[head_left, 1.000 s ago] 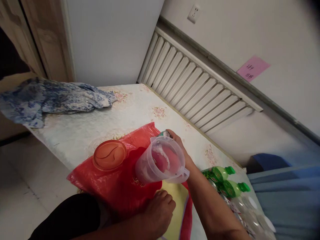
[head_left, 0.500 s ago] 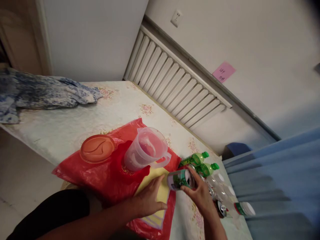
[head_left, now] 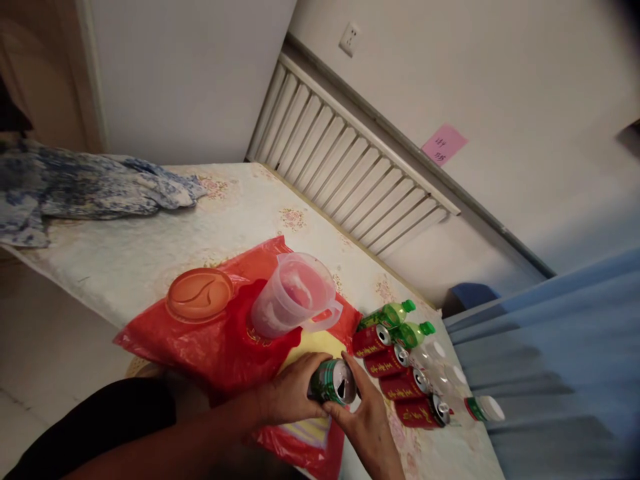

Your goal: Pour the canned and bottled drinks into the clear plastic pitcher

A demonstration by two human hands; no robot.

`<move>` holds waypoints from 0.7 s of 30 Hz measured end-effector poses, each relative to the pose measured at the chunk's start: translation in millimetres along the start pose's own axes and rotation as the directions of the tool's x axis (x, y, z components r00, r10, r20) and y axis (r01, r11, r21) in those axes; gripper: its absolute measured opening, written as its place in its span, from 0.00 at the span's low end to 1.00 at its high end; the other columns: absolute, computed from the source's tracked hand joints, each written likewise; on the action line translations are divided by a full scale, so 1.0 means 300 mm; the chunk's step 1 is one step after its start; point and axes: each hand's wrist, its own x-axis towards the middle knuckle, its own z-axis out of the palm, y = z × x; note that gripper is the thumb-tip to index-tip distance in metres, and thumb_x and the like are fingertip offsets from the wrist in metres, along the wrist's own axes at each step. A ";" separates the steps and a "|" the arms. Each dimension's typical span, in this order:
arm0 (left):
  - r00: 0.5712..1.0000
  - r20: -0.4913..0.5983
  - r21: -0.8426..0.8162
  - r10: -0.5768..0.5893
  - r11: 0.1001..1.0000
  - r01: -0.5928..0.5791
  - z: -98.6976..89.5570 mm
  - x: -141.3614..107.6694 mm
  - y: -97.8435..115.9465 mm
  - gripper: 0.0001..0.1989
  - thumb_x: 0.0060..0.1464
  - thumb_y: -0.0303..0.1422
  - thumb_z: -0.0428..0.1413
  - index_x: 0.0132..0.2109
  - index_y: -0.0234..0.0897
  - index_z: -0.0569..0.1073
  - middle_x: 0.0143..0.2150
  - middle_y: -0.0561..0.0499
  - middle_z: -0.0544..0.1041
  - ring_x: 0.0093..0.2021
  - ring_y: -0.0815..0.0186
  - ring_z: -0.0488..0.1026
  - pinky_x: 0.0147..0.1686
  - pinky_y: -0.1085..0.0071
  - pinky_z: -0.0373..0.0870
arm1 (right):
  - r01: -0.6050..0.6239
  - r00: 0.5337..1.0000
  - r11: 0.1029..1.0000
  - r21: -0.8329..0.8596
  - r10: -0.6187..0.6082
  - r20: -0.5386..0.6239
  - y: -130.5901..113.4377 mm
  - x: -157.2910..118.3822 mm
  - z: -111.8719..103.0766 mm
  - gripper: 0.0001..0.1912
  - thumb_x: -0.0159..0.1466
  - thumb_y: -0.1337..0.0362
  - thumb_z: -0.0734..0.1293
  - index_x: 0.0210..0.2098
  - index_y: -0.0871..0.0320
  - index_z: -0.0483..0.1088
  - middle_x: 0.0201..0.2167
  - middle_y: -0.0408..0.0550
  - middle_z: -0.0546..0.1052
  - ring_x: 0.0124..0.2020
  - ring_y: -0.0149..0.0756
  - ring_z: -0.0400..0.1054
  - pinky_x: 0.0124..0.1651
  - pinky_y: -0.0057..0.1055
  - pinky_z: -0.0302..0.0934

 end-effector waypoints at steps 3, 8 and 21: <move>0.998 -0.045 0.037 0.039 0.999 -0.037 0.002 -0.002 -0.005 0.38 0.42 0.37 0.68 0.61 0.41 0.65 0.59 0.44 0.74 0.58 0.53 0.71 0.61 0.57 0.66 | 0.011 1.000 1.000 -0.005 -0.011 0.006 -0.010 0.004 0.014 0.41 0.44 0.65 0.80 0.59 0.56 0.75 0.57 0.54 0.77 0.59 0.56 0.72 0.61 0.45 0.69; 0.994 -0.042 0.093 0.097 0.991 -0.093 -0.016 -0.015 0.018 0.35 0.45 0.39 0.68 0.59 0.40 0.66 0.58 0.43 0.73 0.59 0.53 0.70 0.62 0.54 0.64 | 0.011 0.999 1.000 0.017 -0.012 0.039 -0.020 -0.002 0.019 0.41 0.45 0.64 0.80 0.59 0.55 0.74 0.57 0.54 0.78 0.59 0.56 0.72 0.61 0.45 0.69; 0.975 0.183 0.022 -0.126 0.992 0.124 -0.149 -0.067 0.092 0.37 0.35 0.30 0.69 0.56 0.39 0.70 0.56 0.47 0.75 0.55 0.54 0.72 0.56 0.60 0.69 | -0.080 0.995 0.910 0.407 0.097 -0.022 -0.023 0.128 -0.026 0.29 0.62 0.46 0.71 0.55 0.58 0.74 0.50 0.61 0.81 0.47 0.50 0.78 0.49 0.45 0.74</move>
